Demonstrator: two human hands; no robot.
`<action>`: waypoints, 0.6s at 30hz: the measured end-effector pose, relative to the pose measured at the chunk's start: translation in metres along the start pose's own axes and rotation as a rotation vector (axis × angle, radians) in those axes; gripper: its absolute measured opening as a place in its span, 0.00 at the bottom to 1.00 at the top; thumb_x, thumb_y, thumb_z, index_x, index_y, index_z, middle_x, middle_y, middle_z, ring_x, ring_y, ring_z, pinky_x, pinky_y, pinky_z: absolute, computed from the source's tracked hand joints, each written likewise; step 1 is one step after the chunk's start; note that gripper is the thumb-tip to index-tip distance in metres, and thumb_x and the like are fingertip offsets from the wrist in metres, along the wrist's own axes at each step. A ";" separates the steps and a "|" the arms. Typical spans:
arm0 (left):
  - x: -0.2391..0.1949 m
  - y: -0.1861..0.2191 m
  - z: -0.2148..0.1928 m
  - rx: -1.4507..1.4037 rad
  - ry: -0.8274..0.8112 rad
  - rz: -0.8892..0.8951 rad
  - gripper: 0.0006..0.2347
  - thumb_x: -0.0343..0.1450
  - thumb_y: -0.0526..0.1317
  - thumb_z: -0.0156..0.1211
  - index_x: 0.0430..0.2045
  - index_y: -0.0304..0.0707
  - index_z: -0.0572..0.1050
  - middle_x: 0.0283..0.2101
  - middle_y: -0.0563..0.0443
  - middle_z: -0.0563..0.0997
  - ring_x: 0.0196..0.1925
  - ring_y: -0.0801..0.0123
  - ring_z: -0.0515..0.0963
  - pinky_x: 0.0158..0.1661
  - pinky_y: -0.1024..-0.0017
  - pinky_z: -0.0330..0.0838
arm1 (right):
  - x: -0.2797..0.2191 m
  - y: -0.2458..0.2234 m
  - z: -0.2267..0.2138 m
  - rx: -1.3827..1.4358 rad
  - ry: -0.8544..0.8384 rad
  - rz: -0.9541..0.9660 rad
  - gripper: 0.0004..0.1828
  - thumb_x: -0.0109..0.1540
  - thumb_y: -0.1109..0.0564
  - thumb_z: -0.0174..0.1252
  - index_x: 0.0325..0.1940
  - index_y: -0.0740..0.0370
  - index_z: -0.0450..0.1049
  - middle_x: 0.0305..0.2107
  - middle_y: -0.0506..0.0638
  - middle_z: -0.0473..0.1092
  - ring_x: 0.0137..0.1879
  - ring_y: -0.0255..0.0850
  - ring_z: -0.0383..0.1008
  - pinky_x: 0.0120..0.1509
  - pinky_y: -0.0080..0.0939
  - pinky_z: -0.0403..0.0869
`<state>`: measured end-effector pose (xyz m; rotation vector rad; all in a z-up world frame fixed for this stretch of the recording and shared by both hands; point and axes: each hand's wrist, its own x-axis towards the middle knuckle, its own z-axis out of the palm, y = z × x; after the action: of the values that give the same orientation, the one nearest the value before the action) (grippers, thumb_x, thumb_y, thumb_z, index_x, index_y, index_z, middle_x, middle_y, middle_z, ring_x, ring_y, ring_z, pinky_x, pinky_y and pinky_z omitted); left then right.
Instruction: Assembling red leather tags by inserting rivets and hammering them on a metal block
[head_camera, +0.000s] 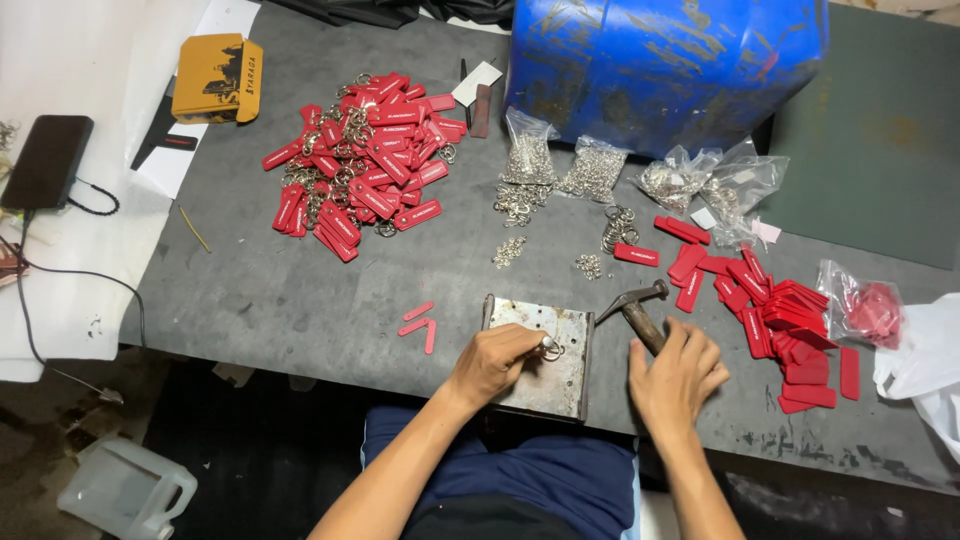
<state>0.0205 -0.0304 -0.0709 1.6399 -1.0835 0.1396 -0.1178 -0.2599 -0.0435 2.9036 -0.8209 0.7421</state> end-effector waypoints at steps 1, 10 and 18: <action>0.000 0.000 -0.001 -0.005 -0.003 0.007 0.08 0.71 0.26 0.60 0.39 0.37 0.82 0.31 0.46 0.84 0.36 0.52 0.85 0.37 0.63 0.81 | -0.004 0.010 0.005 -0.005 0.005 0.005 0.27 0.58 0.48 0.68 0.58 0.59 0.72 0.49 0.55 0.66 0.56 0.56 0.64 0.58 0.59 0.57; 0.011 0.016 -0.015 0.063 -0.013 0.155 0.18 0.61 0.16 0.49 0.42 0.29 0.75 0.30 0.46 0.79 0.32 0.54 0.80 0.37 0.65 0.75 | 0.024 -0.017 -0.090 0.422 -0.571 0.565 0.22 0.62 0.36 0.60 0.39 0.56 0.74 0.20 0.49 0.68 0.31 0.46 0.69 0.43 0.46 0.66; 0.008 0.012 -0.011 0.073 0.002 0.165 0.19 0.61 0.17 0.50 0.42 0.30 0.76 0.30 0.46 0.79 0.31 0.52 0.79 0.36 0.64 0.75 | 0.023 -0.039 -0.205 0.843 0.120 -0.303 0.20 0.48 0.62 0.43 0.01 0.54 0.53 0.02 0.39 0.49 0.15 0.36 0.40 0.25 0.42 0.43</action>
<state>0.0216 -0.0252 -0.0538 1.6131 -1.2240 0.2921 -0.1702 -0.2051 0.1521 3.4766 -0.0100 1.4902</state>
